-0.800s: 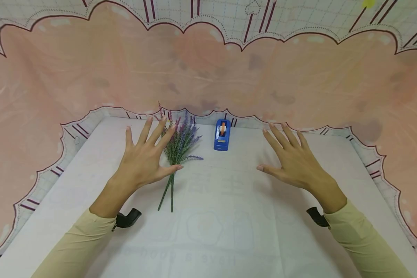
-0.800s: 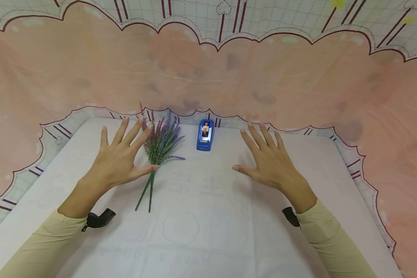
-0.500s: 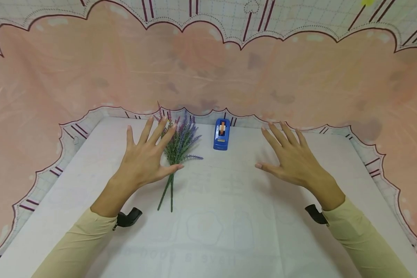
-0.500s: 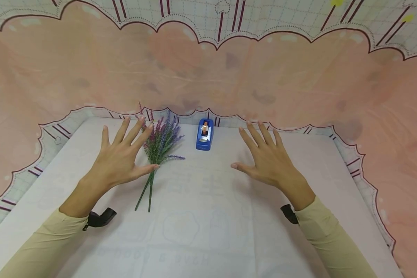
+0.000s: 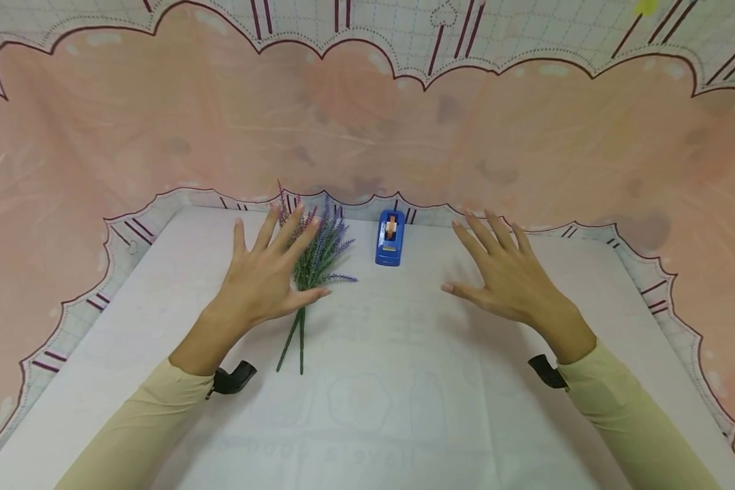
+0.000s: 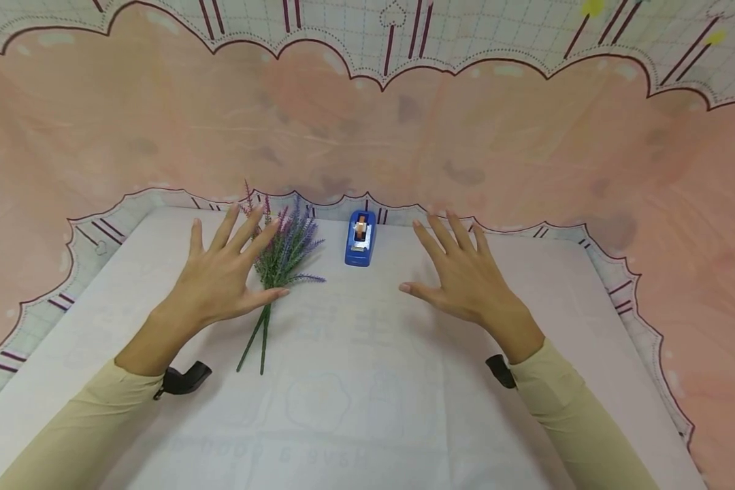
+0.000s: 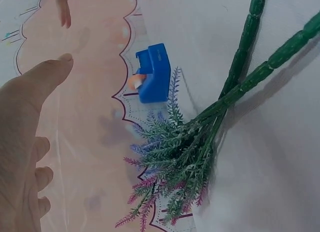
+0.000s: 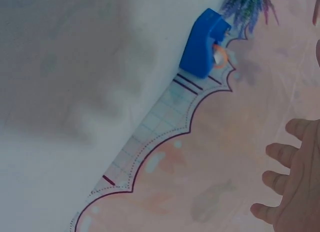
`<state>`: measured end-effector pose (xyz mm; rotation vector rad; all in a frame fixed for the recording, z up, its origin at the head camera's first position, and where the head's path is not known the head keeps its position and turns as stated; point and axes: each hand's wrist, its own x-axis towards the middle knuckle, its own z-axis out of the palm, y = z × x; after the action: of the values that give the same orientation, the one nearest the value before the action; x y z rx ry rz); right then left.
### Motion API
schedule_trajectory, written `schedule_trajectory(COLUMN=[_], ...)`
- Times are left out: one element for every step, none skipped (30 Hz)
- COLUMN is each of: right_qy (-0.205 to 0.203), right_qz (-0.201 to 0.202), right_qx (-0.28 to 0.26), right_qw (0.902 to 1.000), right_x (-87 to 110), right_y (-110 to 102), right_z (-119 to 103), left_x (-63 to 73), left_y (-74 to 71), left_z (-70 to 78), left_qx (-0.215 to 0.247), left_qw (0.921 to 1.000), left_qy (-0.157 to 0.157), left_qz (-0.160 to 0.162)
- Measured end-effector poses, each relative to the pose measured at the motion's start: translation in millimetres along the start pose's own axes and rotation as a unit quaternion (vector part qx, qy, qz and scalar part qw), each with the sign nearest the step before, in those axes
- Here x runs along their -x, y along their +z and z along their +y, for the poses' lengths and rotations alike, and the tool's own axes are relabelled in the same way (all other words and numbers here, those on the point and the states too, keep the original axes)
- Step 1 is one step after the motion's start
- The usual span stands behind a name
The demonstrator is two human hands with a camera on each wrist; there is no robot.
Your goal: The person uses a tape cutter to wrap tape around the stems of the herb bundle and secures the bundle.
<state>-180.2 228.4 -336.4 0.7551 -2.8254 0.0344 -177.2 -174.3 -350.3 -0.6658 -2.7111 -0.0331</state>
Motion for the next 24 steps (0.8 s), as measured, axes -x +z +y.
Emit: schedule_trajectory(right_qy=[-0.003, -0.005, -0.005, -0.004, -0.001, 0.002, 0.005, 0.009, 0.011, 0.012, 0.013, 0.015, 0.017, 0.021, 0.024, 0.031, 0.039, 0.046, 0.053, 0.058, 0.062, 0.064, 0.064, 0.061], right_qz=[0.002, 0.004, 0.004, 0.003, 0.0, -0.003, -0.006, -0.01, -0.012, -0.01, -0.009, -0.007, -0.008, -0.008, -0.009, -0.011, -0.016, -0.02, -0.023, -0.023, -0.023, -0.02, -0.016, -0.011], right_qx=[0.001, 0.001, -0.002, -0.005, -0.012, -0.02, -0.028, -0.036, -0.044, -0.053, -0.062, -0.07, -0.078, -0.086, -0.094, -0.102, -0.112, -0.121, -0.132, -0.141, -0.151, -0.16, -0.168, -0.177], right_qw=[1.0, 1.0, 1.0, 1.0, 0.9999, 0.9998, 0.9996, 0.9993, 0.9989, 0.9985, 0.998, 0.9974, 0.9968, 0.9961, 0.9953, 0.9942, 0.9929, 0.9913, 0.9896, 0.988, 0.9863, 0.9849, 0.9836, 0.9823], right_x=[-1.2, -2.5, -3.9, -5.3, -6.8, -8.5, -10.1, -11.8, -13.6, -15.4, -17.1, -18.8, -20.5, -22.2, -23.8, -25.4, -26.9, -28.3, -29.7, -31.2, -32.9, -34.6, -36.3, -38.0], right_y=[0, 0, 0, 0, 0, 0, 0, 1, 1, 1, 1, 2, 2, 3, 2, 3, 3, 3, 2, 2, 3, 3, 4, 4], right_z=[0, -1, -1, -2, -2, -2, -3, -3, -3, -3, -3, -2, -2, -2, -2, -2, -2, -2, -2, -1, -1, 0, 1, 2], left_x=[-1.3, -2.9, -4.6, -6.5, -8.6, -10.8, -13.2, -15.6, -18.1, -20.8, -23.5, -26.3, -29.0, -31.7, -34.3, -36.7, -39.0, -41.1, -43.0, -44.9, -46.9, -48.7, -50.4, -52.4], left_y=[0.4, 0.9, 1.4, 1.9, 2.5, 3.1, 3.6, 4.2, 4.9, 5.5, 6.4, 7.3, 8.3, 9.5, 10.7, 12.0, 13.4, 14.6, 15.9, 17.3, 18.5, 19.6, 20.8, 22.0], left_z=[0.6, 1.3, 1.8, 2.6, 3.3, 4.2, 5.1, 5.9, 6.7, 7.5, 8.1, 8.7, 9.3, 9.6, 10.0, 10.3, 10.5, 10.6, 10.7, 10.8, 10.9, 11.1, 11.4, 11.8], left_qx=[0.001, 0.003, 0.005, 0.008, 0.011, 0.014, 0.02, 0.025, 0.03, 0.034, 0.036, 0.041, 0.046, 0.049, 0.054, 0.061, 0.068, 0.077, 0.085, 0.093, 0.102, 0.111, 0.121, 0.132], left_qw=[1.0, 1.0, 1.0, 1.0, 0.9999, 0.9999, 0.9997, 0.9996, 0.9994, 0.9993, 0.9992, 0.999, 0.9987, 0.9984, 0.9981, 0.9976, 0.997, 0.9962, 0.9956, 0.9948, 0.9939, 0.9929, 0.9919, 0.9905], left_qy=[0.001, 0.001, 0.002, 0.002, 0.003, 0.003, 0.002, 0.003, 0.004, 0.007, 0.011, 0.015, 0.019, 0.025, 0.029, 0.034, 0.037, 0.04, 0.041, 0.041, 0.042, 0.041, 0.039, 0.037], left_qz=[0.0, 0.0, 0.0, -0.002, -0.004, -0.006, -0.01, -0.013, -0.015, -0.017, -0.017, -0.015, -0.012, -0.008, -0.004, 0.0, 0.003, 0.006, 0.006, 0.007, 0.007, 0.005, 0.003, 0.001])
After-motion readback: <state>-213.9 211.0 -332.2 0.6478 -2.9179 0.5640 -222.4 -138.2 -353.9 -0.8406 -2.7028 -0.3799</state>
